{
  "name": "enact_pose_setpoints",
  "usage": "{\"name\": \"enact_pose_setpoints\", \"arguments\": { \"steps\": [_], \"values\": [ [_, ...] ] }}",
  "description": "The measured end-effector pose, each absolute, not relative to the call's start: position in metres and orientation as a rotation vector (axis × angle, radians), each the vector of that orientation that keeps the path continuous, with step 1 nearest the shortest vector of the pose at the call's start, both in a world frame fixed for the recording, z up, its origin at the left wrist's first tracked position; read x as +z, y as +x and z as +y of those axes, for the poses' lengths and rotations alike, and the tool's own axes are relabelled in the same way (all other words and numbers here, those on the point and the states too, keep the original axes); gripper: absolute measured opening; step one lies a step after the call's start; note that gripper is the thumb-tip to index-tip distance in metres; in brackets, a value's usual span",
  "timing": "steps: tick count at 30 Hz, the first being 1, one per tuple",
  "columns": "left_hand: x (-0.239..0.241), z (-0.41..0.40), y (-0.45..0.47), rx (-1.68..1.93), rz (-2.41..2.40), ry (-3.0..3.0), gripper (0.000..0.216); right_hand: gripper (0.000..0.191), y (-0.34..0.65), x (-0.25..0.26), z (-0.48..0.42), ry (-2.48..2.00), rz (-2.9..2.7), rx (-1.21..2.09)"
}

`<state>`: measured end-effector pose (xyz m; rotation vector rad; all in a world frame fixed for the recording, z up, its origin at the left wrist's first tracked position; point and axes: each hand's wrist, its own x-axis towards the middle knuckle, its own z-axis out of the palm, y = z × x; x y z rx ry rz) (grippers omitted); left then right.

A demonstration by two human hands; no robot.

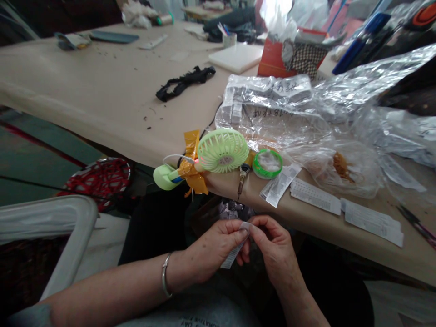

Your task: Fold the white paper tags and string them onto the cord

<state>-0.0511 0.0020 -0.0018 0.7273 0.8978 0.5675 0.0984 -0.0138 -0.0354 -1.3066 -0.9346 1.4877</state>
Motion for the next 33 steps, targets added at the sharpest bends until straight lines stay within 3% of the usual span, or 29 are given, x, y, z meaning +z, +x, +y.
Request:
{"name": "enact_pose_setpoints", "arguments": {
  "steps": [5, 20, 33],
  "values": [
    [-0.006, 0.004, -0.056, 0.624, 0.929, 0.843, 0.025, 0.017, 0.088, -0.029, -0.006, -1.253, -0.955, 1.544],
    [0.000, 0.027, -0.083, 0.921, 1.231, 1.493, 0.021, 0.020, 0.064, -0.014, 0.016, -1.421, -1.205, 1.092],
    [0.001, 0.032, -0.081, 0.936, 1.181, 1.570, 0.028, 0.014, 0.065, -0.017, 0.021, -1.334, -1.278, 1.018]
  ]
}}
